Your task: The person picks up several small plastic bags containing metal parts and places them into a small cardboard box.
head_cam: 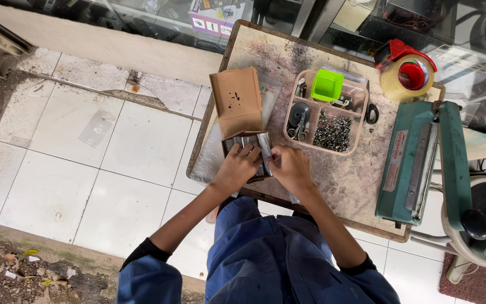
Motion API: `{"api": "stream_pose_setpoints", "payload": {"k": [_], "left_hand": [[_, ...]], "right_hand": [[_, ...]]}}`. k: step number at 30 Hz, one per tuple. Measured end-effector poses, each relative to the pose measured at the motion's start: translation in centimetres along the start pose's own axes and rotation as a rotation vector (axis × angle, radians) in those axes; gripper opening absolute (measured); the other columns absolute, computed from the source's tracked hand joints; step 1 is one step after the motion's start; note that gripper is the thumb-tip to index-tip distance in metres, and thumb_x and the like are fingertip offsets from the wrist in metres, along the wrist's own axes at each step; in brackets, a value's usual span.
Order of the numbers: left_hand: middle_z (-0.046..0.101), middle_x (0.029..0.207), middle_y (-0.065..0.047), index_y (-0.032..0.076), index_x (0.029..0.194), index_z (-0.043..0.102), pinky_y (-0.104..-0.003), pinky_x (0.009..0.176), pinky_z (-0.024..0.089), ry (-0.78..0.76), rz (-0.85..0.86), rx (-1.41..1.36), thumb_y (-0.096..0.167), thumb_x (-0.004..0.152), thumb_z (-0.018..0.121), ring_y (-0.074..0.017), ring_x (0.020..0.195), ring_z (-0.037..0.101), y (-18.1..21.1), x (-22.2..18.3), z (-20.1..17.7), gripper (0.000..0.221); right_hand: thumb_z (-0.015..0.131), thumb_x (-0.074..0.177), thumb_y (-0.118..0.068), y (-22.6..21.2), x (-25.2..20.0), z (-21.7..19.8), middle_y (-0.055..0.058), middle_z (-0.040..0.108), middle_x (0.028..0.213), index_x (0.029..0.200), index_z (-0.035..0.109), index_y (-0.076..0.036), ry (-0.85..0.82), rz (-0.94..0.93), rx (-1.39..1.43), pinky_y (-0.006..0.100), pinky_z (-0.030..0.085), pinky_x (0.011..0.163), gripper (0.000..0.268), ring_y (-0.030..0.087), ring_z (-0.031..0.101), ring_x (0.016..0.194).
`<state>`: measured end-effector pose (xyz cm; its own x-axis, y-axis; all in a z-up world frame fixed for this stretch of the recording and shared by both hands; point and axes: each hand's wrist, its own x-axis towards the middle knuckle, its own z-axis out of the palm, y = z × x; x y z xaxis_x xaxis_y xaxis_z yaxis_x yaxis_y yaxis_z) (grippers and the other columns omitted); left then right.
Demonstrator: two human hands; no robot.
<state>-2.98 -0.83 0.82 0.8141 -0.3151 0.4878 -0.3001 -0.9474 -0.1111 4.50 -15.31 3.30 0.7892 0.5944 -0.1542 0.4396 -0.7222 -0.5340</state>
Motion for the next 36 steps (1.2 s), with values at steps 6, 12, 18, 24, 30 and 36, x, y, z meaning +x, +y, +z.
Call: {"api": "stream_pose_setpoints", "payload": {"k": [6,12,18,24,30,36], "left_hand": [[0.056,0.087,-0.005,0.014,0.075,0.067,-0.037,0.075,0.039,-0.002,-0.070,0.032,0.011,0.068,0.075,-0.0194,0.087,0.054,0.6,-1.1,1.5,0.012],[0.055,0.084,-0.006,0.012,0.074,0.066,-0.035,0.075,0.039,0.006,-0.080,0.052,0.010,0.068,0.074,-0.0188,0.085,0.055,0.5,-0.8,0.7,0.010],[0.056,0.084,-0.007,0.011,0.075,0.066,-0.036,0.074,0.038,0.036,-0.091,0.028,0.010,0.067,0.074,-0.0200,0.084,0.055,0.6,-0.9,1.4,0.011],[0.056,0.078,-0.005,0.009,0.066,0.064,-0.035,0.069,0.037,0.074,-0.082,0.053,0.003,0.066,0.071,-0.0201,0.078,0.054,0.4,-1.0,1.4,0.010],[0.056,0.077,-0.006,0.009,0.063,0.063,-0.036,0.068,0.036,0.060,-0.082,0.039,-0.002,0.062,0.069,-0.0214,0.078,0.053,0.3,-0.5,0.5,0.013],[0.055,0.076,-0.005,0.010,0.066,0.064,-0.036,0.069,0.038,0.029,-0.074,0.050,0.004,0.065,0.072,-0.0205,0.078,0.053,0.2,-0.9,1.1,0.010]], "right_hand": [[0.059,0.074,-0.019,-1.0,0.6,1.4,0.010,0.063,0.070,0.084,0.064,-0.008,-0.025,0.063,-0.198,0.044,0.052,0.056,0.015,0.034,0.064,0.065],[0.058,0.073,-0.004,-3.0,0.6,1.6,0.013,0.061,0.070,0.084,0.062,0.000,-0.062,0.091,-0.356,0.045,0.052,0.057,0.013,0.036,0.063,0.067],[0.060,0.070,-0.002,-3.1,2.0,1.8,0.010,0.060,0.066,0.077,0.061,-0.002,-0.097,0.095,-0.451,0.044,0.051,0.053,0.007,0.034,0.063,0.065],[0.063,0.067,0.001,-3.2,3.2,4.0,0.008,0.057,0.060,0.062,0.059,-0.006,-0.146,0.014,-0.603,0.035,0.044,0.042,0.009,0.022,0.059,0.053],[0.062,0.072,-0.003,-3.0,4.0,4.9,0.015,0.059,0.067,0.060,0.057,-0.007,-0.221,0.028,-0.760,0.027,0.036,0.040,0.014,0.017,0.051,0.046],[0.064,0.076,-0.004,-3.6,4.3,3.1,0.018,0.055,0.094,0.066,0.061,-0.005,-0.245,-0.060,-0.786,0.027,0.041,0.044,0.010,0.015,0.055,0.054]]}}
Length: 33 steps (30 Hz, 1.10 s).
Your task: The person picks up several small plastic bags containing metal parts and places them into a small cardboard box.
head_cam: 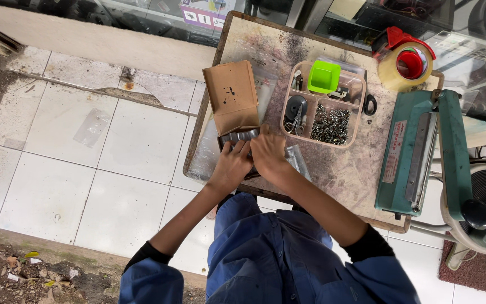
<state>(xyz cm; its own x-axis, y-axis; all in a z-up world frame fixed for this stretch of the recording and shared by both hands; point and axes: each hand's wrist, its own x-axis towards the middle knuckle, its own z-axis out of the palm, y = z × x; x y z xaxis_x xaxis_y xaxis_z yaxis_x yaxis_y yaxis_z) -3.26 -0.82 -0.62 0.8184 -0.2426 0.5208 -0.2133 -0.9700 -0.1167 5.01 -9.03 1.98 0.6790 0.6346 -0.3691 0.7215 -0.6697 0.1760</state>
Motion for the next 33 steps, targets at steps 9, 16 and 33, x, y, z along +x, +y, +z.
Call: {"api": "stream_pose_setpoints", "payload": {"k": [9,16,33], "left_hand": [[0.054,0.081,-0.004,0.014,0.077,0.067,-0.035,0.070,0.039,-0.010,-0.026,-0.026,0.011,0.065,0.075,-0.0195,0.082,0.054,-0.1,0.4,-1.4,0.014],[0.056,0.084,-0.006,0.013,0.082,0.066,-0.034,0.072,0.041,-0.002,-0.019,-0.055,0.014,0.072,0.071,-0.0194,0.084,0.057,-0.2,-0.2,-0.8,0.011],[0.062,0.100,-0.015,0.003,0.106,0.059,-0.042,0.094,0.028,-0.149,-0.011,-0.482,0.038,0.090,0.043,-0.0251,0.111,0.051,1.9,-1.3,-4.5,0.042]], "right_hand": [[0.076,0.061,-0.005,3.8,-2.0,-6.1,0.016,0.056,0.078,0.080,0.061,0.003,0.151,-0.455,0.186,0.038,0.049,0.049,0.026,0.029,0.061,0.060],[0.081,0.056,-0.018,4.4,-0.4,-0.9,0.012,0.060,0.070,0.079,0.063,-0.002,0.102,-0.418,0.039,0.038,0.047,0.051,0.033,0.027,0.061,0.060],[0.053,0.085,-0.017,5.0,-1.9,-6.0,0.012,0.059,0.054,0.108,0.059,-0.007,0.316,-0.545,0.115,0.033,0.047,0.046,0.026,0.025,0.060,0.048]]}}
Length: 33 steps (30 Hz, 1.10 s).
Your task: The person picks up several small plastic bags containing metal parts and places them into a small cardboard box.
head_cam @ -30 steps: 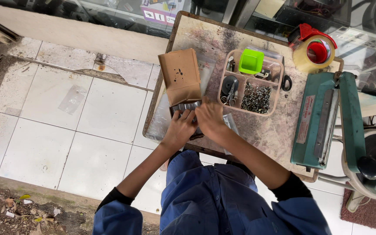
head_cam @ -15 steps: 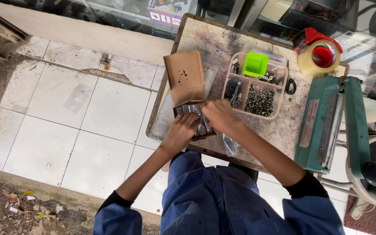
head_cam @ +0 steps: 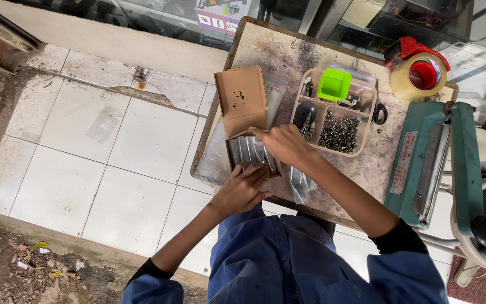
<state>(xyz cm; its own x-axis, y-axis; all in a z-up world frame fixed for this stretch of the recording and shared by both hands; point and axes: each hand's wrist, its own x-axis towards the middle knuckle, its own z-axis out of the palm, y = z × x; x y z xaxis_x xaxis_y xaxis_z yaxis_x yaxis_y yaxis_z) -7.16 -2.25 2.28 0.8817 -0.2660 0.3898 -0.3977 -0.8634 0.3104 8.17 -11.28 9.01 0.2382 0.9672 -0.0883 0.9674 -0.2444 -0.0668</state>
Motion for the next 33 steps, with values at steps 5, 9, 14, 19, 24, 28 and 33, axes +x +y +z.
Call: {"api": "stream_pose_setpoints", "payload": {"k": [5,9,14,19,24,28,33], "left_hand": [[0.061,0.104,-0.017,0.001,0.106,0.057,-0.040,0.096,0.029,-0.058,-0.022,-0.052,0.040,0.088,0.045,-0.0250,0.112,0.051,0.3,0.4,-0.9,0.045],[0.061,0.102,-0.022,-0.004,0.104,0.058,-0.042,0.095,0.035,-0.085,-0.074,-0.195,0.038,0.087,0.048,-0.0316,0.107,0.055,0.8,1.0,-1.8,0.046],[0.062,0.098,-0.023,-0.004,0.100,0.059,-0.045,0.095,0.037,-0.102,-0.111,-0.251,0.038,0.084,0.051,-0.0340,0.102,0.057,0.4,0.9,-1.1,0.046],[0.063,0.096,-0.024,-0.005,0.098,0.060,-0.045,0.094,0.039,-0.111,-0.102,-0.235,0.039,0.083,0.052,-0.0347,0.099,0.058,0.4,1.0,-0.8,0.047],[0.059,0.104,-0.015,0.003,0.099,0.061,-0.040,0.088,0.040,0.004,-0.049,-0.002,0.040,0.086,0.050,-0.0281,0.103,0.056,-0.1,0.4,0.7,0.041],[0.058,0.103,-0.012,0.004,0.097,0.061,-0.036,0.085,0.040,0.029,-0.064,0.074,0.042,0.086,0.049,-0.0246,0.104,0.055,0.5,0.5,0.6,0.042],[0.055,0.102,-0.010,0.006,0.110,0.056,-0.034,0.074,0.040,0.161,-0.099,-0.077,0.036,0.088,0.049,-0.0253,0.097,0.055,2.4,0.8,-0.7,0.038]], "right_hand": [[0.053,0.083,-0.016,2.7,1.3,5.7,0.015,0.058,0.053,0.101,0.061,-0.013,0.015,0.000,0.103,0.037,0.047,0.047,0.020,0.029,0.059,0.047],[0.055,0.083,-0.013,2.6,1.6,6.0,0.012,0.058,0.051,0.097,0.063,-0.014,0.026,-0.039,0.004,0.032,0.047,0.048,0.017,0.023,0.058,0.046],[0.061,0.074,-0.006,2.0,1.5,5.7,0.007,0.054,0.045,0.082,0.065,-0.013,0.118,-0.110,-0.215,0.027,0.040,0.043,0.011,0.017,0.050,0.038],[0.062,0.071,-0.006,1.9,1.1,4.8,0.004,0.055,0.047,0.088,0.064,-0.017,0.237,-0.090,-0.259,0.027,0.036,0.042,0.021,0.016,0.049,0.036],[0.057,0.085,-0.021,2.1,-1.6,2.7,0.003,0.065,0.066,0.088,0.061,-0.018,0.431,0.095,0.181,0.030,0.046,0.046,0.006,0.022,0.058,0.046],[0.058,0.083,-0.020,3.6,-5.5,1.5,0.001,0.061,0.060,0.088,0.063,-0.022,0.472,0.171,0.208,0.031,0.047,0.048,0.007,0.023,0.059,0.050],[0.061,0.082,-0.013,3.1,-10.0,-1.6,0.005,0.061,0.057,0.085,0.065,-0.015,0.429,0.349,0.399,0.031,0.047,0.049,0.005,0.021,0.059,0.049]]}}
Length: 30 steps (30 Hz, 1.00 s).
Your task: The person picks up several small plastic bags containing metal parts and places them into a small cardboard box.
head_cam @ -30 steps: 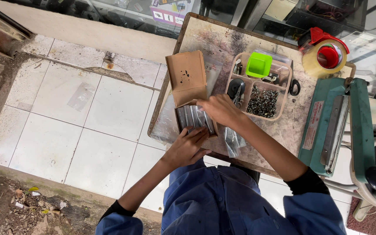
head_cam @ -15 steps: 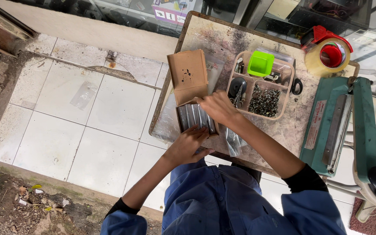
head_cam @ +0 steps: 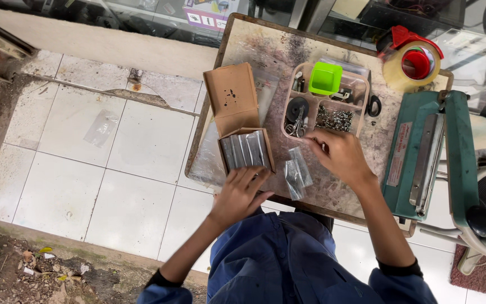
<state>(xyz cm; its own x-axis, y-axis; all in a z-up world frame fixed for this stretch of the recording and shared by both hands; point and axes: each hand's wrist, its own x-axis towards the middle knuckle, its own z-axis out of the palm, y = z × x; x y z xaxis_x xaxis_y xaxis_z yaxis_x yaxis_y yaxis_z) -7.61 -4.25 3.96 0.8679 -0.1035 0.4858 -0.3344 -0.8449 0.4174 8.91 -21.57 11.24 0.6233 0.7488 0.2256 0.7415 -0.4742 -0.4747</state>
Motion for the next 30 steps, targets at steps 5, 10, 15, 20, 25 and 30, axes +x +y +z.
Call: {"api": "stream_pose_setpoints", "payload": {"k": [5,10,15,20,25,30], "left_hand": [[0.056,0.097,-0.007,0.008,0.106,0.058,-0.033,0.070,0.048,0.055,-0.198,-0.313,0.019,0.084,0.056,-0.0261,0.090,0.059,4.1,-2.0,4.3,0.025],[0.051,0.103,-0.015,0.004,0.117,0.049,-0.039,0.075,0.052,0.014,-0.542,-0.738,-0.002,0.085,0.048,-0.0360,0.093,0.056,6.4,-2.7,8.0,0.032],[0.048,0.108,-0.022,-0.006,0.120,0.043,-0.042,0.080,0.051,0.043,-0.661,-0.830,-0.004,0.083,0.048,-0.0382,0.099,0.054,7.1,-2.5,9.9,0.038],[0.047,0.107,-0.025,-0.006,0.121,0.042,-0.046,0.081,0.050,0.045,-0.688,-0.951,-0.005,0.083,0.048,-0.0413,0.099,0.053,7.2,-1.4,10.7,0.039],[0.050,0.107,-0.025,-0.007,0.122,0.042,-0.042,0.083,0.050,0.049,-0.658,-1.020,-0.003,0.082,0.051,-0.0392,0.100,0.054,6.7,0.1,12.1,0.041],[0.050,0.103,-0.015,0.002,0.119,0.047,-0.037,0.072,0.050,0.107,-0.293,-0.389,-0.003,0.081,0.051,-0.0304,0.093,0.055,6.0,3.8,8.8,0.038]], "right_hand": [[0.061,0.075,-0.005,1.0,-3.9,1.8,0.013,0.066,0.064,0.082,0.065,-0.009,-0.202,0.261,0.144,0.036,0.051,0.056,0.009,0.029,0.064,0.060],[0.059,0.078,-0.008,2.5,-7.9,7.2,0.014,0.066,0.070,0.086,0.066,-0.007,-0.234,0.528,0.206,0.035,0.052,0.057,0.010,0.029,0.065,0.068],[0.069,0.074,-0.024,1.9,-10.0,9.4,0.010,0.066,0.075,0.090,0.062,-0.010,-0.110,0.608,0.101,0.033,0.053,0.058,0.022,0.024,0.066,0.070],[0.070,0.071,-0.019,3.1,-10.5,10.4,0.007,0.062,0.069,0.087,0.056,-0.012,-0.012,0.511,0.019,0.036,0.052,0.054,0.022,0.027,0.063,0.067],[0.068,0.072,-0.013,4.8,-10.4,10.7,0.004,0.058,0.067,0.080,0.056,-0.013,0.076,0.449,-0.060,0.035,0.051,0.053,0.014,0.025,0.062,0.064],[0.067,0.074,-0.007,4.5,-9.7,8.4,0.004,0.053,0.085,0.092,0.055,-0.011,0.265,0.374,-0.064,0.036,0.051,0.066,0.023,0.025,0.060,0.083]]}}
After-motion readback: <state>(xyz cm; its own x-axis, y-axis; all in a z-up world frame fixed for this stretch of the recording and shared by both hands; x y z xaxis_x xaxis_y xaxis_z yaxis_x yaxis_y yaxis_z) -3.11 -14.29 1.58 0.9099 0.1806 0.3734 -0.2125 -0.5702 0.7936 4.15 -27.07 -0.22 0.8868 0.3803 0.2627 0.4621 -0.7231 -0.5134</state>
